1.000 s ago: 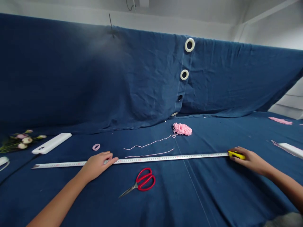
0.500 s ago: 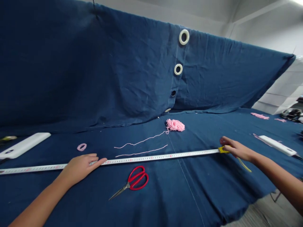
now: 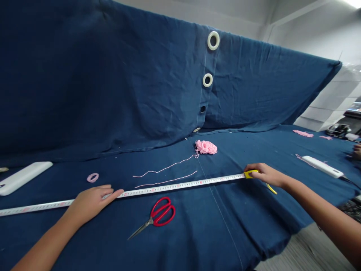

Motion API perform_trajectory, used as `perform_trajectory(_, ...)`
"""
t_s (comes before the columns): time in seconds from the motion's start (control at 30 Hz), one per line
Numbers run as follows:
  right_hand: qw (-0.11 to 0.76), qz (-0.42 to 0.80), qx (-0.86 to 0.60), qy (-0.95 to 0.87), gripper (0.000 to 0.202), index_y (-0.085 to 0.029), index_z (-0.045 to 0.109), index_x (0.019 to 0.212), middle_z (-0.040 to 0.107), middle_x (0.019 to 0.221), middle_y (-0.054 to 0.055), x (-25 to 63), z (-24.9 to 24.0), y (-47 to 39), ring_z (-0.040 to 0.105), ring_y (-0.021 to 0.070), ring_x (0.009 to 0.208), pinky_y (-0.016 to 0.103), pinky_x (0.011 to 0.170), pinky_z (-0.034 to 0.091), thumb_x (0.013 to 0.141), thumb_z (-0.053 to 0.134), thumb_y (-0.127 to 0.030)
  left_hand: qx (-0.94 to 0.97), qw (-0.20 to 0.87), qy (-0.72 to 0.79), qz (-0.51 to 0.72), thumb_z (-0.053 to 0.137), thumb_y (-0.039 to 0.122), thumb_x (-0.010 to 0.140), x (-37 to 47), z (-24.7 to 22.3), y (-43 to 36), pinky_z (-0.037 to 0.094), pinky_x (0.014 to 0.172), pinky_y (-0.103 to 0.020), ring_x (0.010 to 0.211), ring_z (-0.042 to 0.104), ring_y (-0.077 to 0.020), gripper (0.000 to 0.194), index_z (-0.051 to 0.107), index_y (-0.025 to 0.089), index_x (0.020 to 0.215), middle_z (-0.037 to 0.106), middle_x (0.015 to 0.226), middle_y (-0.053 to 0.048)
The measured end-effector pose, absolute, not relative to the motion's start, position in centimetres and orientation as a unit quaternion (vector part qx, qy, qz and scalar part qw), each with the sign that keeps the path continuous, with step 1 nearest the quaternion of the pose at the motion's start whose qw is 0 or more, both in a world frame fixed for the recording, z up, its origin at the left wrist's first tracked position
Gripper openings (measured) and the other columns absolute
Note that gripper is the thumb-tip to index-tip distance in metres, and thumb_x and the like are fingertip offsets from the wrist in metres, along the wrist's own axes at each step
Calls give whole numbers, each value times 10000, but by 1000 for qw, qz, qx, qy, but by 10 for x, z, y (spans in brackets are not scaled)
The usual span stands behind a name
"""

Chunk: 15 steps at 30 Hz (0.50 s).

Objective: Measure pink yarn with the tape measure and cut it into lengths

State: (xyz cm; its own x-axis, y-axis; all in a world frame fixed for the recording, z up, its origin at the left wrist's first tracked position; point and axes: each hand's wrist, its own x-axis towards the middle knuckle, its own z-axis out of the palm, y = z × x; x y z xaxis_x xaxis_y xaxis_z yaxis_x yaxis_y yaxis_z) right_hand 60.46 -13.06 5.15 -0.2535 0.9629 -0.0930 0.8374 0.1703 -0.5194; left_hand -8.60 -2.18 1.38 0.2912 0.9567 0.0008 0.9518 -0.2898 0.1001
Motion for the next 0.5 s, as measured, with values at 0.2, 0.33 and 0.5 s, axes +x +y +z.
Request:
perform_trajectory(0.2, 132, 248, -612, -739, 412, -192, 746, 1048, 739, 972, 51, 597, 56, -134, 658, 256, 874, 334, 793, 506, 925, 442, -442, 803, 43, 592, 44, 379, 718, 912, -87, 14, -22, 491, 895, -323, 1156, 679, -310, 573, 832, 390, 1038, 776, 1063, -12)
perform_trajectory(0.33, 140, 261, -619, -727, 469, -181, 747, 1069, 742, 988, 67, 591, 60, -137, 651, 253, 838, 332, 733, 522, 937, 384, -447, 798, 42, 600, 38, 368, 708, 916, -87, 15, -24, 476, 979, -373, 1247, 641, -338, 588, 818, 384, 1113, 764, 1191, -28)
perform_trajectory(0.5, 128, 243, -621, -734, 399, -190, 742, 1032, 740, 959, 54, 592, 59, -135, 652, 247, 848, 329, 769, 507, 919, 462, -450, 796, 49, 603, 8, 322, 690, 934, -85, 18, -25, 451, 1028, -407, 1301, 606, -359, 628, 799, 362, 1177, 738, 1265, -43)
